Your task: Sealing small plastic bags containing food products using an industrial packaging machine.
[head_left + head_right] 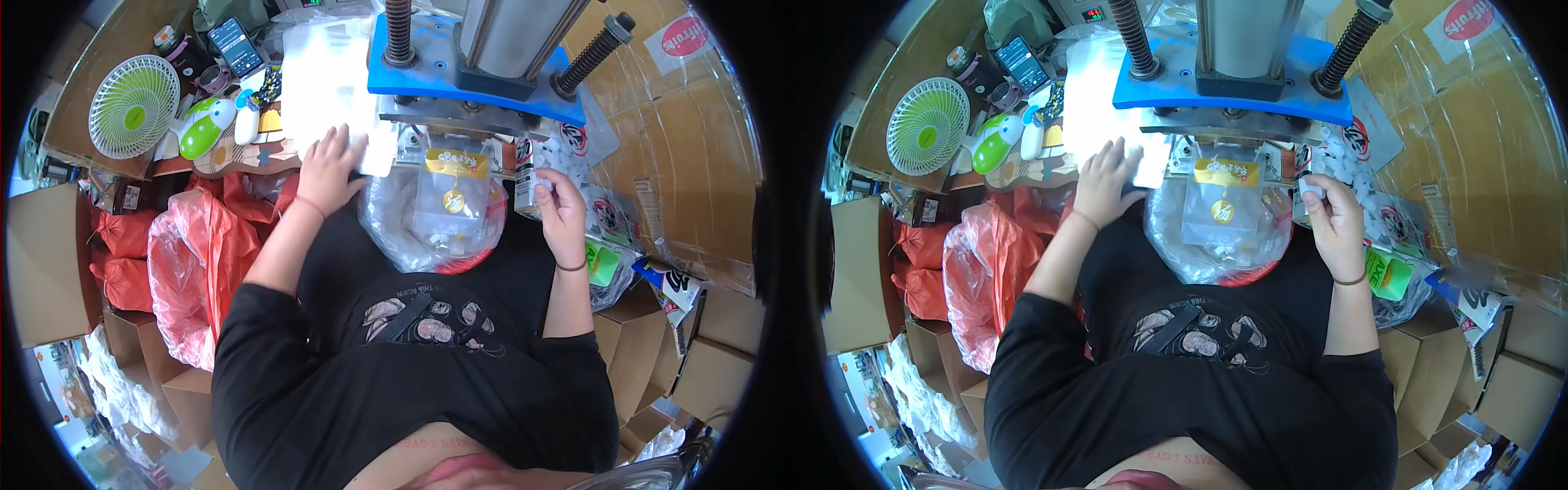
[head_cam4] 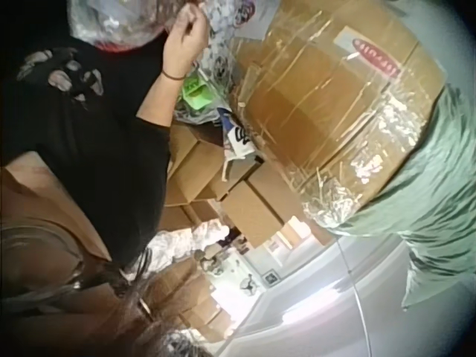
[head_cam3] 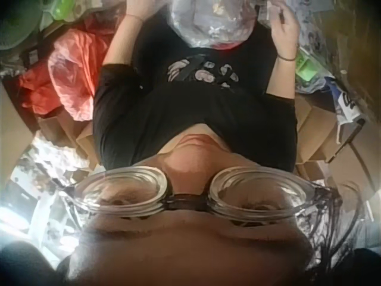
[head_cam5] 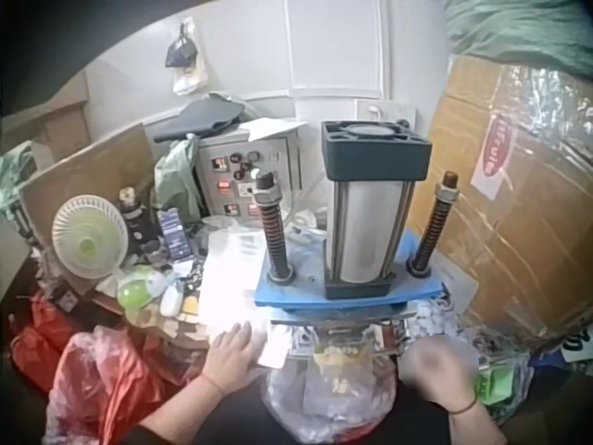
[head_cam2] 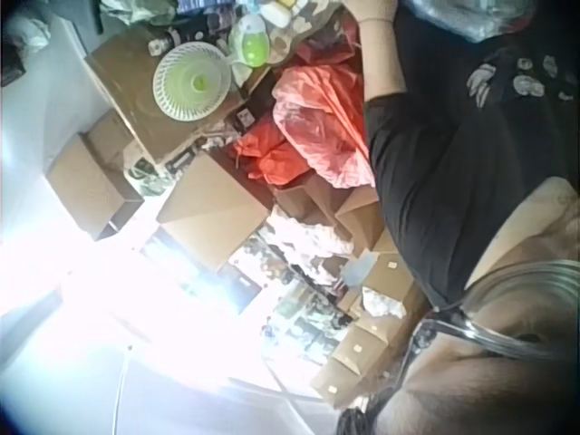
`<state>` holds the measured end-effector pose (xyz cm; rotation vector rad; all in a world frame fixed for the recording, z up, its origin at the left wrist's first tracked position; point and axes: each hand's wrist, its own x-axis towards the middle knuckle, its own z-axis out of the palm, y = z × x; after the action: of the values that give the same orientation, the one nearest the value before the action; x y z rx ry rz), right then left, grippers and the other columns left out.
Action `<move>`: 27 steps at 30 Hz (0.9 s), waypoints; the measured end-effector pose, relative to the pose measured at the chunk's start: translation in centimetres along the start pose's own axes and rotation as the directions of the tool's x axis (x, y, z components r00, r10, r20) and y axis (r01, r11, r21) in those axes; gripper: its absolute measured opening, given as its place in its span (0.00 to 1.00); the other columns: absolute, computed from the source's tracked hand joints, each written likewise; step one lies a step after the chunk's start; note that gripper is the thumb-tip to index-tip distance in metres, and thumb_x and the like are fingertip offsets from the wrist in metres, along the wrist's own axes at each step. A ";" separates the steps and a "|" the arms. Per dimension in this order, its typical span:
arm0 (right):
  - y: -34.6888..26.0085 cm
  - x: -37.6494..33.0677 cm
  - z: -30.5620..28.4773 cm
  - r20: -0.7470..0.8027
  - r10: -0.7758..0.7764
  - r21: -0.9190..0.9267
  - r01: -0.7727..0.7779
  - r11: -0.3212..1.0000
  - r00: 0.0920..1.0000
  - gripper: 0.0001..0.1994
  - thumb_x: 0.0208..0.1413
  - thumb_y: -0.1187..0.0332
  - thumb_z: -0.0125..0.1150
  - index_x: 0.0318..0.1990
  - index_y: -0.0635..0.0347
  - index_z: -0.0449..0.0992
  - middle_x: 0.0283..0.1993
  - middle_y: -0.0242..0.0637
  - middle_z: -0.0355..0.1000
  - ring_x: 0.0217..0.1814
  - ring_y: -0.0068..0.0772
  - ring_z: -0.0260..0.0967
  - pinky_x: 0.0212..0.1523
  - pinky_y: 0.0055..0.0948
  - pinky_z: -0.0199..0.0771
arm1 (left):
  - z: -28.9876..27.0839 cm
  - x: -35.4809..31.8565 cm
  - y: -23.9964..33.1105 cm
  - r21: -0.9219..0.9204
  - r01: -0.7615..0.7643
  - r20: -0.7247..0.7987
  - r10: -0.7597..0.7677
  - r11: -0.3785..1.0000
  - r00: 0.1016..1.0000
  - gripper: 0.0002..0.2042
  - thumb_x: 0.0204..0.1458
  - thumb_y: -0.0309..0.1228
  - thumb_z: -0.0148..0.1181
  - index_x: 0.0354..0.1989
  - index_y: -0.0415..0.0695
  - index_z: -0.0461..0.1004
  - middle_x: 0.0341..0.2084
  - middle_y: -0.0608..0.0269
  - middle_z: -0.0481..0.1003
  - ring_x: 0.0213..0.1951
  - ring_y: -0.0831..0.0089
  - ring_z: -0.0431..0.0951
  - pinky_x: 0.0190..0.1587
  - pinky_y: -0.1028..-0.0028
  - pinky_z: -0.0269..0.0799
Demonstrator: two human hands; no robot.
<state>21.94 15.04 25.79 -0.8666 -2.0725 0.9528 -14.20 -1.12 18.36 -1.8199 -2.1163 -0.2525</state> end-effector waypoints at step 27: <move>-4.0 2.0 0.9 0.528 -0.114 -0.164 0.232 0.959 0.842 0.13 0.62 0.65 0.56 0.49 0.63 0.74 0.44 0.45 0.74 0.48 0.48 0.72 0.51 0.37 0.70 | -3.9 -2.2 15.5 -0.565 0.758 0.603 0.464 -0.325 0.649 0.15 0.62 0.39 0.60 0.48 0.40 0.79 0.39 0.66 0.81 0.39 0.80 0.79 0.42 0.77 0.77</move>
<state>19.05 14.30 29.20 -0.5464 -2.7102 0.9349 1.83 -1.93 19.88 -2.2839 -3.0268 -2.9399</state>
